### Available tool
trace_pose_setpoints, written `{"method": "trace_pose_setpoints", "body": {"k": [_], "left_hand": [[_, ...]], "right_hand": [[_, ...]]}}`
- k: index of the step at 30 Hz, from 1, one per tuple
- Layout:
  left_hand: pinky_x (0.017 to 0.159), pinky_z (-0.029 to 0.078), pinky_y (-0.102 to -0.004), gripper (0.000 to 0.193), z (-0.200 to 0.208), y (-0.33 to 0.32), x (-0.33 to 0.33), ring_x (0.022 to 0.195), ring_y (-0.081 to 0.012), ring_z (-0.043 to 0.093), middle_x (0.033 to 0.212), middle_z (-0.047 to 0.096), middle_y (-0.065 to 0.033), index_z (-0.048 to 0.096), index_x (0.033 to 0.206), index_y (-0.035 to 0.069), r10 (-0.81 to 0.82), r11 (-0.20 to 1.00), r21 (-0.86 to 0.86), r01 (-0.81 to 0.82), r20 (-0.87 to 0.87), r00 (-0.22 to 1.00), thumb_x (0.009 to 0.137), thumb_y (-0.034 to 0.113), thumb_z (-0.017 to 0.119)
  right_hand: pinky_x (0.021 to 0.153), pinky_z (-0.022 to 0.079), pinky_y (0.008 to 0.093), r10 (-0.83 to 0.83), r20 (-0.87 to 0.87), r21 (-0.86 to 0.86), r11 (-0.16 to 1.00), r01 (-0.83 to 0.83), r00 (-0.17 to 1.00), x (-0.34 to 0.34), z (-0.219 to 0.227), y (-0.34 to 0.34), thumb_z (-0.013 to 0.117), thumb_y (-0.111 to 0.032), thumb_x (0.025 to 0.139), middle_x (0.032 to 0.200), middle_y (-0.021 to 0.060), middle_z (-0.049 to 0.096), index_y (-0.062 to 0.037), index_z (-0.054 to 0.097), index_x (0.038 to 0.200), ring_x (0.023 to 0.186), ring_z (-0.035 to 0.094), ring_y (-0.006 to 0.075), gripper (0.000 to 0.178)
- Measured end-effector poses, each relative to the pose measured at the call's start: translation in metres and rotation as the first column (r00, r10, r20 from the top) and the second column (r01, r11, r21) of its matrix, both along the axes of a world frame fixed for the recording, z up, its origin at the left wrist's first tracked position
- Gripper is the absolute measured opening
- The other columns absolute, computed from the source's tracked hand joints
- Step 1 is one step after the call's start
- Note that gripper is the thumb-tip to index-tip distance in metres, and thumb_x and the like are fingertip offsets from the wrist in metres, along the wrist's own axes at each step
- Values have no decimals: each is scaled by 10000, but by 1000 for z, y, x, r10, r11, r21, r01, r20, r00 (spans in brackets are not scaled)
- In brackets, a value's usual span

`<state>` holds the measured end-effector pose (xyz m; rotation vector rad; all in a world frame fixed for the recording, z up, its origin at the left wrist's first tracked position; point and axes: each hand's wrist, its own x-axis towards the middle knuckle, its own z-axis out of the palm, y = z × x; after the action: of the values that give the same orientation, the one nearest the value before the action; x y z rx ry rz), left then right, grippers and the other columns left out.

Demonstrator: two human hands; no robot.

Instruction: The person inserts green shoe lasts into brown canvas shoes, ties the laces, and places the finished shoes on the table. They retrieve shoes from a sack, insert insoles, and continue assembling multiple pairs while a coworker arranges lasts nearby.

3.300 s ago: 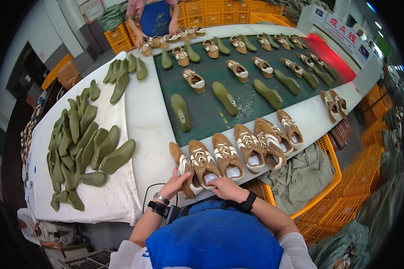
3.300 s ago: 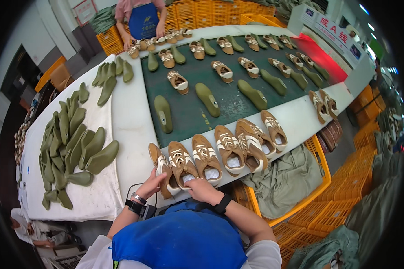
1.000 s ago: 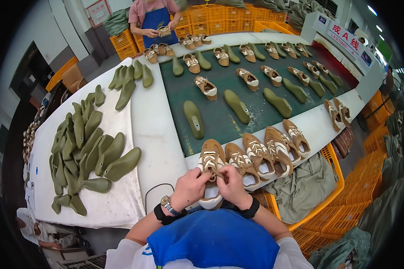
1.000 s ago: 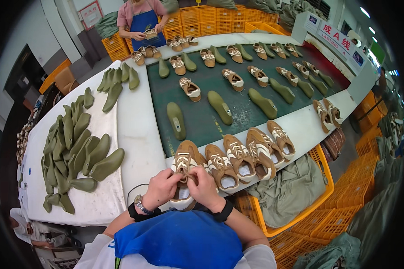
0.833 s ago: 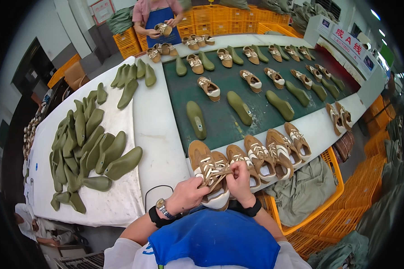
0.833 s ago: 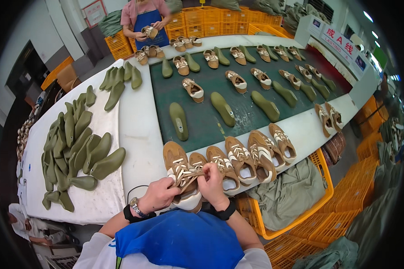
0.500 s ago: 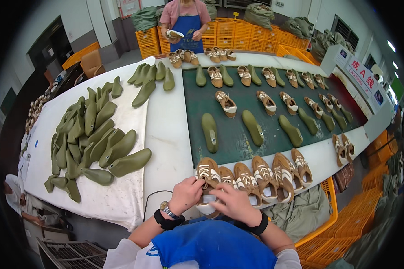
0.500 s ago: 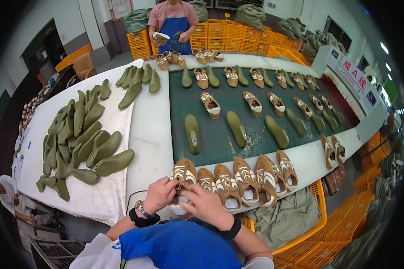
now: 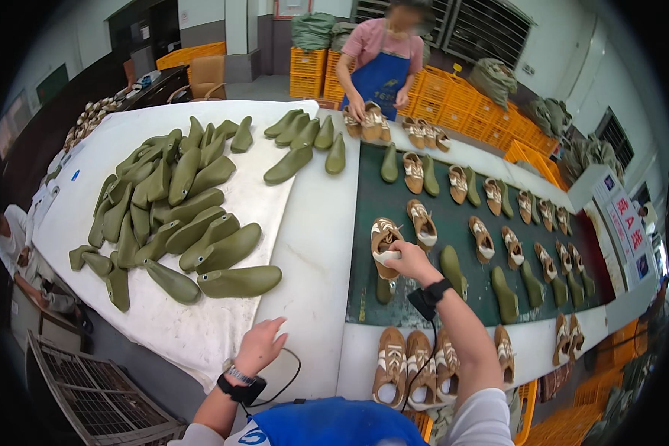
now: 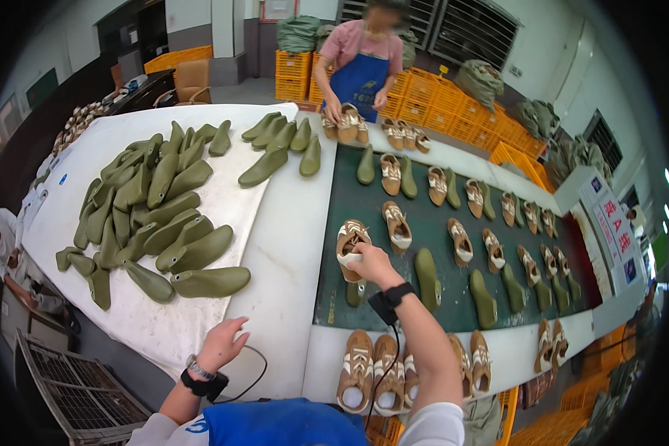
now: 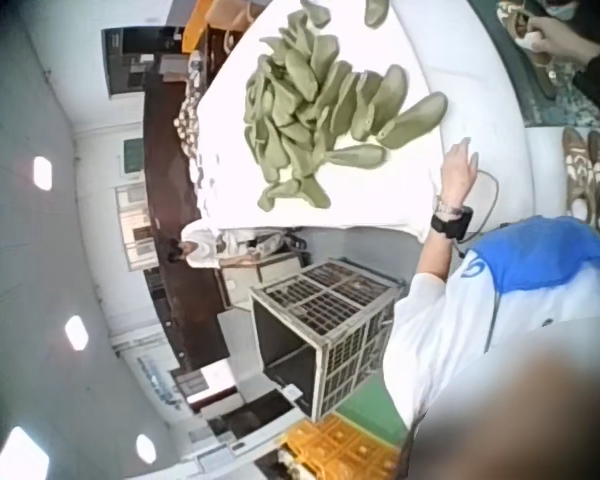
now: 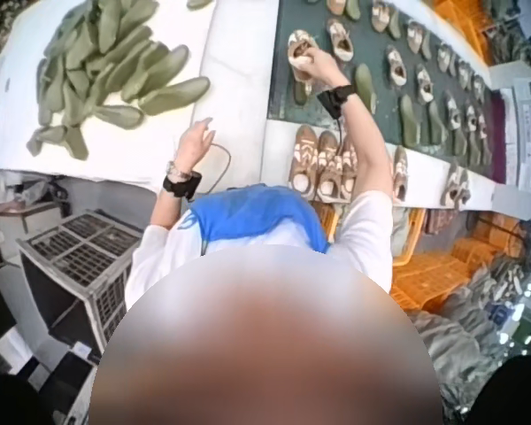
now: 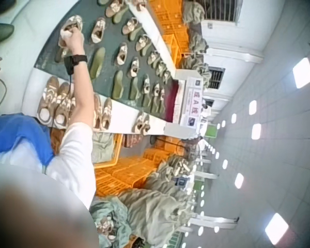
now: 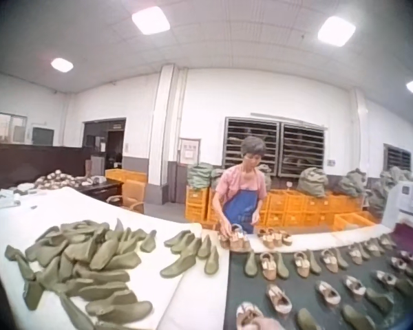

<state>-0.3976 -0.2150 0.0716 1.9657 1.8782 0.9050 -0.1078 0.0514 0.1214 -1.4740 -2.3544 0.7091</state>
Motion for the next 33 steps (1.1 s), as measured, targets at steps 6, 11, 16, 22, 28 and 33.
{"method": "trace_pose_setpoints", "body": {"k": [6, 11, 16, 22, 28, 33], "left_hand": [[723, 504, -400, 342, -24, -37, -58, 841, -325, 607, 909, 630, -155, 574, 1102, 41, 268, 947, -176, -269, -30, 963, 787, 145, 657], [931, 434, -439, 518, -24, -28, -99, 1092, -391, 501, 1174, 543, -202, 511, 1229, 52, 382, 903, -145, -405, -165, 909, 748, 131, 685], [1046, 341, -476, 823, -25, 21, -157, 1263, -438, 347, 1358, 375, -241, 400, 1360, 113, 342, 930, -25, -367, -307, 888, 644, 205, 796], [1067, 309, -496, 1049, -49, 92, -226, 1332, -435, 267, 1425, 298, -243, 304, 1423, 181, 213, 911, -278, -303, -312, 926, 571, 517, 815], [1020, 380, -426, 1001, -55, 123, -248, 1234, -400, 434, 1341, 435, -244, 306, 1426, 188, 145, 849, -511, -135, -21, 989, 630, 608, 745], [961, 439, -395, 793, -83, 131, -221, 1130, -374, 548, 1220, 566, -242, 365, 1411, 202, 224, 921, -350, -175, 107, 969, 736, 493, 663]], "right_hand": [[858, 491, 395, -166, 60, -23, 986, 167, 984, -42, -115, 92, 732, -192, 662, 956, 164, 663, -54, 667, 929, 945, 621, 343, 308], [920, 447, 400, -185, -125, 157, 966, 204, 975, -40, -184, 115, 606, -21, 724, 1102, 219, 559, -48, 578, 1159, 1057, 542, 382, 437], [942, 450, 397, 0, -212, 60, 998, 13, 977, -23, -163, 98, 587, -5, 746, 1156, 231, 585, -25, 564, 1197, 1098, 561, 362, 452], [723, 514, 305, 141, -300, -48, 986, -162, 944, 13, -72, -4, 585, -30, 828, 903, 145, 678, -1, 620, 1087, 822, 674, 239, 264], [685, 507, 285, 56, -177, -115, 990, -77, 983, 32, -21, -107, 583, -20, 815, 830, 131, 674, 17, 631, 1053, 728, 653, 184, 245], [700, 522, 280, 133, -139, -124, 981, -151, 981, 7, -24, -160, 599, -29, 815, 846, 122, 676, 7, 632, 1065, 769, 658, 158, 254]]}}
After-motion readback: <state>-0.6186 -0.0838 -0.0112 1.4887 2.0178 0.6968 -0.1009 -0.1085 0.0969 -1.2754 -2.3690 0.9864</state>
